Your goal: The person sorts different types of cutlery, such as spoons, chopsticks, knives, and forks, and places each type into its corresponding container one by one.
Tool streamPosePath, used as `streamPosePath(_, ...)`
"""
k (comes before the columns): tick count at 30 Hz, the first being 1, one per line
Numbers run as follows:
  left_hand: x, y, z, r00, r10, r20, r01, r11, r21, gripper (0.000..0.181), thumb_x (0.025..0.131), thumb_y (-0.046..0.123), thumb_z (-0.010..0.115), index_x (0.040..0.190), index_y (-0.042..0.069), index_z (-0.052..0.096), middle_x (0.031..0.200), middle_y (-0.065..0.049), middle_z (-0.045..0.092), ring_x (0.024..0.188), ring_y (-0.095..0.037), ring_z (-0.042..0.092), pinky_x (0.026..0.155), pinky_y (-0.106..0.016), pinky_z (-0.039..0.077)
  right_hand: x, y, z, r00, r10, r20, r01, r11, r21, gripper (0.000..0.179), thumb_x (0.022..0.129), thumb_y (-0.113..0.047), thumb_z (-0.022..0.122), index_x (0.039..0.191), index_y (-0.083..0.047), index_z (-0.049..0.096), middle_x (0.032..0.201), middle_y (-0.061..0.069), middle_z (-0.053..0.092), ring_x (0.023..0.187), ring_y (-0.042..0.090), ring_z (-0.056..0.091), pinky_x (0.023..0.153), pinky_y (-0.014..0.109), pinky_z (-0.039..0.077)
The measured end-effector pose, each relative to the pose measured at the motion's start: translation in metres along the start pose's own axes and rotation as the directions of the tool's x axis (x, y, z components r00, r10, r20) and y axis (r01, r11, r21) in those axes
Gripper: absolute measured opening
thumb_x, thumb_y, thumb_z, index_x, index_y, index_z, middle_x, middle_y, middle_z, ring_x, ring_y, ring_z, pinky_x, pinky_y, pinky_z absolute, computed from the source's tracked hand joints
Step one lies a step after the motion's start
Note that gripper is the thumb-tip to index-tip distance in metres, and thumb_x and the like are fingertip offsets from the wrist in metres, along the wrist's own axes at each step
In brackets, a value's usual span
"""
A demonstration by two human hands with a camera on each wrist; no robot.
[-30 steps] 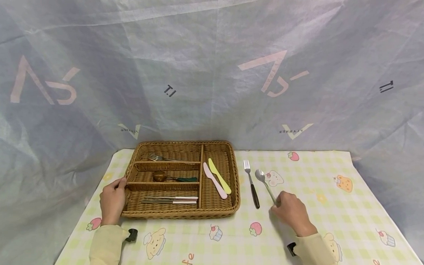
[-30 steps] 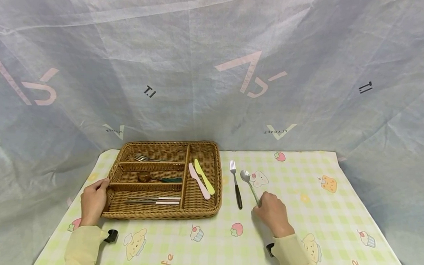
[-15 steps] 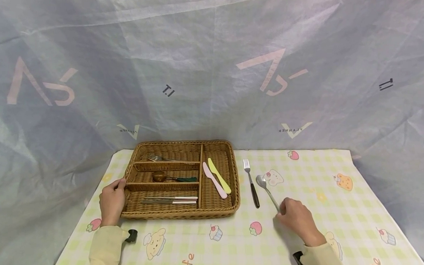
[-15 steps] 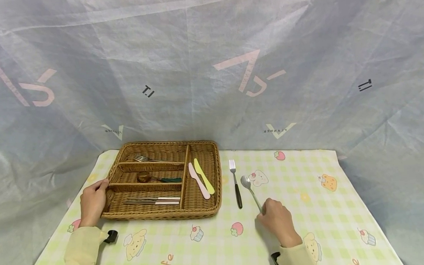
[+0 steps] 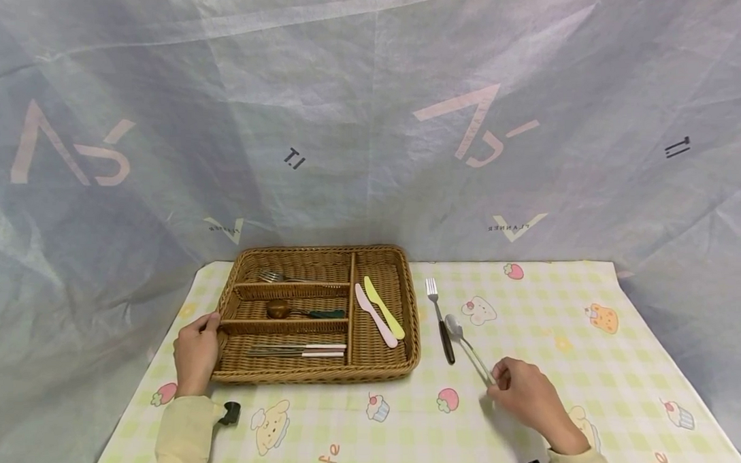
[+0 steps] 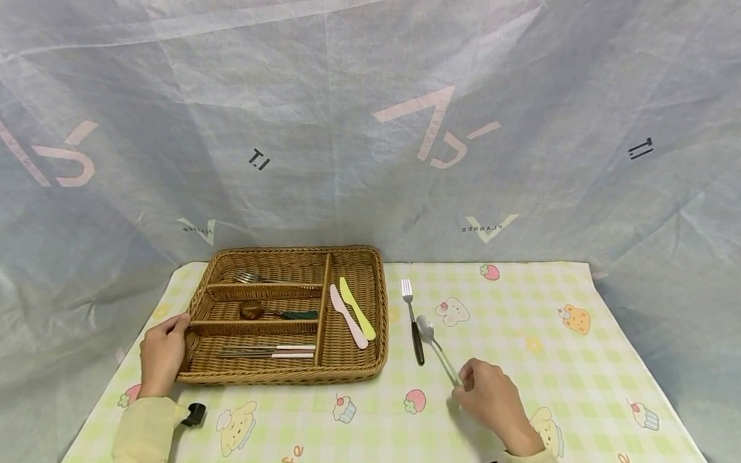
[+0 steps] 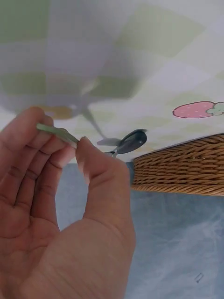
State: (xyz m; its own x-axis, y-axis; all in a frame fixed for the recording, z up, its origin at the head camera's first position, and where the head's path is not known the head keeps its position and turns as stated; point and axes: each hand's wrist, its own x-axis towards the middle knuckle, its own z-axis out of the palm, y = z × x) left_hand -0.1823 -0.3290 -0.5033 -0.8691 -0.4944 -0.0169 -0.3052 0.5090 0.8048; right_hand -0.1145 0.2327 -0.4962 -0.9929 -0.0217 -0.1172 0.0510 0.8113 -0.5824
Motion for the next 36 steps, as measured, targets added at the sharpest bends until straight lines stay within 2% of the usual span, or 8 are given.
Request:
streamPosePath(4, 0.001, 0.001, 0.0, 1.0, 0.006, -0.005, -0.006, 1.0, -0.006, 0.059, 0.115, 0.046, 0.045, 0.151, 0.002, 0.061, 0.152, -0.03, 0.057, 0.141, -0.055, 0.048, 0.116, -0.072, 0.035, 0.0, 0.004, 0.001, 0.998, 0.013, 0.06, -0.021, 0.992, 0.125, 0.01, 0.083, -0.002, 0.076, 0.09, -0.007, 0.071, 0.074, -0.001, 0.064, 0.064, 0.015, 0.057, 0.058, 0.027, 0.046)
streamPosePath(7, 0.001, 0.002, 0.0, 1.0, 0.01, -0.008, -0.01, 1.0, -0.006, 0.059, 0.115, 0.046, 0.045, 0.151, 0.003, 0.062, 0.151, -0.029, 0.058, 0.141, -0.055, 0.048, 0.117, -0.071, 0.036, 0.001, 0.009, 0.001, 0.99, 0.007, 0.14, -0.042, 0.967, 0.251, 0.011, 0.086, 0.0, 0.072, 0.097, -0.001, 0.072, 0.078, 0.001, 0.066, 0.069, 0.015, 0.06, 0.058, 0.025, 0.049)
streamPosePath(10, 0.001, 0.002, -0.001, 1.0, 0.007, -0.007, -0.007, 1.0, -0.006, 0.058, 0.115, 0.045, 0.045, 0.151, 0.003, 0.062, 0.151, -0.029, 0.058, 0.141, -0.055, 0.048, 0.116, -0.072, 0.036, 0.003, 0.011, -0.001, 0.97, -0.038, 0.242, -0.063, 0.915, 0.398, 0.016, 0.092, -0.002, 0.069, 0.106, 0.005, 0.07, 0.082, 0.003, 0.065, 0.072, 0.015, 0.06, 0.06, 0.024, 0.05)
streamPosePath(16, 0.003, 0.003, 0.0, 1.0, -0.01, -0.007, 0.01, 1.0, -0.001, 0.059, 0.115, 0.047, 0.044, 0.152, 0.004, 0.061, 0.152, -0.029, 0.057, 0.141, -0.055, 0.048, 0.116, -0.072, 0.035, 0.013, 0.004, -0.008, 0.905, -0.203, 0.373, -0.096, 0.758, 0.645, 0.029, 0.095, 0.002, 0.062, 0.121, 0.015, 0.063, 0.094, 0.006, 0.068, 0.077, 0.01, 0.062, 0.069, 0.024, 0.055)
streamPosePath(23, 0.003, 0.002, -0.001, 1.0, -0.013, -0.011, 0.013, 1.0, -0.001, 0.059, 0.115, 0.047, 0.044, 0.151, 0.004, 0.062, 0.152, -0.029, 0.057, 0.142, -0.055, 0.047, 0.117, -0.071, 0.035, 0.03, -0.022, -0.008, 0.863, -0.364, 0.351, -0.006, 0.687, 0.726, 0.024, 0.094, 0.005, 0.061, 0.114, 0.017, 0.061, 0.093, 0.004, 0.068, 0.078, 0.008, 0.062, 0.071, 0.024, 0.056)
streamPosePath(27, 0.004, 0.001, 0.0, 1.0, -0.016, -0.015, 0.016, 1.0, 0.002, 0.059, 0.115, 0.047, 0.044, 0.151, 0.003, 0.062, 0.151, -0.029, 0.058, 0.141, -0.054, 0.049, 0.117, -0.071, 0.036, 0.043, -0.045, -0.008, 0.844, -0.412, 0.344, 0.021, 0.665, 0.746, 0.018, 0.094, 0.006, 0.06, 0.11, 0.014, 0.061, 0.087, 0.002, 0.066, 0.076, 0.009, 0.062, 0.068, 0.024, 0.055)
streamPosePath(31, 0.004, 0.0, 0.001, 1.0, -0.011, -0.021, 0.011, 1.0, 0.004, 0.059, 0.115, 0.047, 0.044, 0.151, 0.003, 0.062, 0.15, -0.029, 0.058, 0.141, -0.055, 0.049, 0.116, -0.071, 0.036, 0.058, -0.067, -0.007, 0.825, -0.45, 0.342, 0.067, 0.679, 0.731, 0.019, 0.093, 0.007, 0.057, 0.11, 0.012, 0.063, 0.08, 0.005, 0.064, 0.069, 0.016, 0.06, 0.065, 0.025, 0.052)
streamPosePath(36, 0.001, -0.001, 0.002, 1.0, -0.015, -0.017, 0.015, 1.0, -0.005, 0.058, 0.115, 0.046, 0.045, 0.151, 0.004, 0.062, 0.151, -0.027, 0.059, 0.141, -0.053, 0.049, 0.117, -0.07, 0.037, 0.079, -0.094, -0.003, 0.821, -0.449, 0.353, 0.084, 0.706, 0.704, 0.028, 0.088, 0.008, 0.055, 0.112, 0.006, 0.067, 0.086, 0.015, 0.066, 0.072, 0.016, 0.06, 0.065, 0.023, 0.052)
